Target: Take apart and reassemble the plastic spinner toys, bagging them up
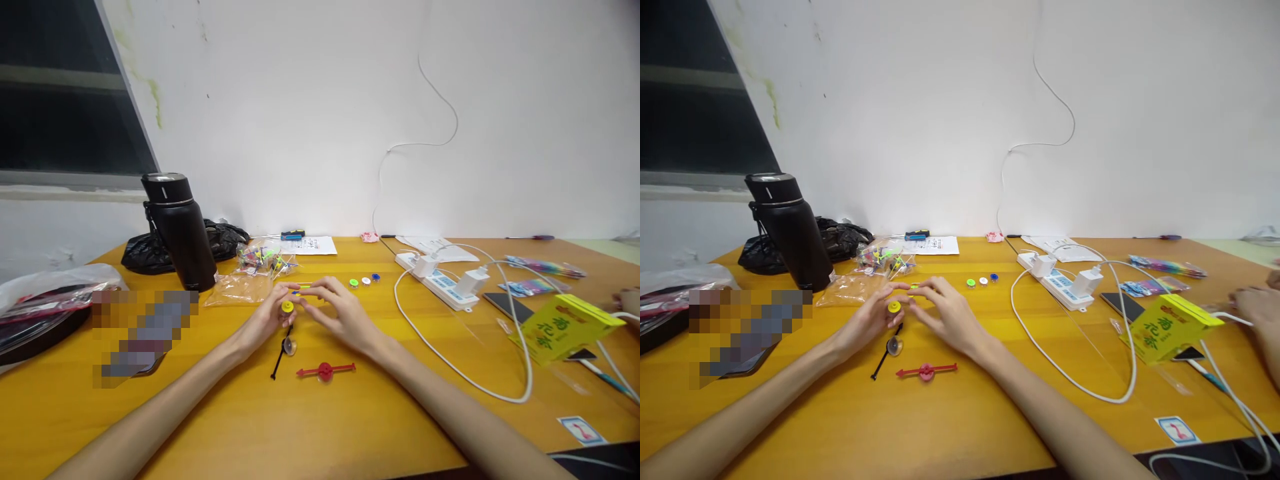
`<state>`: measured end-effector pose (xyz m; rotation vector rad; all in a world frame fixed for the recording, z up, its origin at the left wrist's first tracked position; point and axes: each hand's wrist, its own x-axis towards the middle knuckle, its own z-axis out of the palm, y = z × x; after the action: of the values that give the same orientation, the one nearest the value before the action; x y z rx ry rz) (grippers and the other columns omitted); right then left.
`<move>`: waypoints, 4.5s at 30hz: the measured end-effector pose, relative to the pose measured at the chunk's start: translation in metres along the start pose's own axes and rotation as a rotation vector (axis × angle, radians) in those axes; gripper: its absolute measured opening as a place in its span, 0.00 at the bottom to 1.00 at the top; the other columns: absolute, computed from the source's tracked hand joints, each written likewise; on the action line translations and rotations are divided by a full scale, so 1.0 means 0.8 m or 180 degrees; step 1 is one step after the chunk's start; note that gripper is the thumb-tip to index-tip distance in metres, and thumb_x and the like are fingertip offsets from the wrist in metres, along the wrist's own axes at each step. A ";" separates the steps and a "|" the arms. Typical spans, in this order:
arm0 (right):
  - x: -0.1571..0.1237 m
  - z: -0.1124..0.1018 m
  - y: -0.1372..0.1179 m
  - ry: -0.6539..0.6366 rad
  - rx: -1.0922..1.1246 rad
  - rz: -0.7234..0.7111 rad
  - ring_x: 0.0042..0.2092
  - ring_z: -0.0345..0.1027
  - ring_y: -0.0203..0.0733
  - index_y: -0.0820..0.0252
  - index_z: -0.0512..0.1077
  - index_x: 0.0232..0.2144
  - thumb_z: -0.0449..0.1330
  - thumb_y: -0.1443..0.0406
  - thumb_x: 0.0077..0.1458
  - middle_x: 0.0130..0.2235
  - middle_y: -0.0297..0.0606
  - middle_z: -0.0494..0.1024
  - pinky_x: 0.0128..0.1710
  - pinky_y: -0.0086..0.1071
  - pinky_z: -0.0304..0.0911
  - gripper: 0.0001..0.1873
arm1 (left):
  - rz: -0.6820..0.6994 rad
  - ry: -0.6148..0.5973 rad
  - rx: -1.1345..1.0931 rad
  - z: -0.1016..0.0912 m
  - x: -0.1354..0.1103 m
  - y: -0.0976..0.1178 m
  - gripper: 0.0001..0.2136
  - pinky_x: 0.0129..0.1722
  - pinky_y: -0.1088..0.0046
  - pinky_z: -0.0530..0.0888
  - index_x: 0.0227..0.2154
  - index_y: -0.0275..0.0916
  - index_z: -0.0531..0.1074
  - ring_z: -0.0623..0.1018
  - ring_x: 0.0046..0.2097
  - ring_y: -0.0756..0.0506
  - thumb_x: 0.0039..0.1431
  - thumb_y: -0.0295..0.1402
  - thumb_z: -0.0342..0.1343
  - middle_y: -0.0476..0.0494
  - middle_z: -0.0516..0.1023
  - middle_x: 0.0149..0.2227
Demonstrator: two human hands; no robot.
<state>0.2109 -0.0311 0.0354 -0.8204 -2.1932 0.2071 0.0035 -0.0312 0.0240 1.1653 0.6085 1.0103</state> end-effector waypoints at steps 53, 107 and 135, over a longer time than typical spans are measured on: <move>-0.027 -0.106 0.126 -0.0987 -0.1506 0.1402 0.41 0.74 0.46 0.57 0.76 0.35 0.62 0.69 0.47 0.40 0.40 0.80 0.38 0.33 0.63 0.10 | -0.0122 -0.1271 0.3300 -0.024 -0.025 0.048 0.17 0.33 0.72 0.66 0.43 0.44 0.72 0.67 0.35 0.47 0.48 0.28 0.60 0.48 0.69 0.40; -0.002 0.001 -0.028 -0.1131 0.4805 0.1768 0.40 0.71 0.40 0.59 0.69 0.48 0.58 0.57 0.67 0.30 0.34 0.73 0.46 0.35 0.60 0.13 | 0.0220 -0.0940 0.0873 0.009 -0.015 0.021 0.14 0.24 0.76 0.69 0.36 0.40 0.62 0.67 0.24 0.53 0.68 0.46 0.52 0.46 0.74 0.31; -0.007 -0.006 -0.019 -0.1555 0.4274 0.1672 0.29 0.64 0.31 0.60 0.67 0.41 0.65 0.58 0.62 0.27 0.30 0.72 0.33 0.26 0.58 0.14 | -0.0052 -0.1314 0.0920 0.005 -0.019 0.019 0.19 0.28 0.75 0.67 0.36 0.40 0.63 0.66 0.25 0.53 0.63 0.52 0.56 0.50 0.68 0.30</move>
<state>0.2093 -0.0466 0.0410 -0.5017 -1.5739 2.0146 -0.0050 -0.0456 0.0380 1.5698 0.4392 0.6503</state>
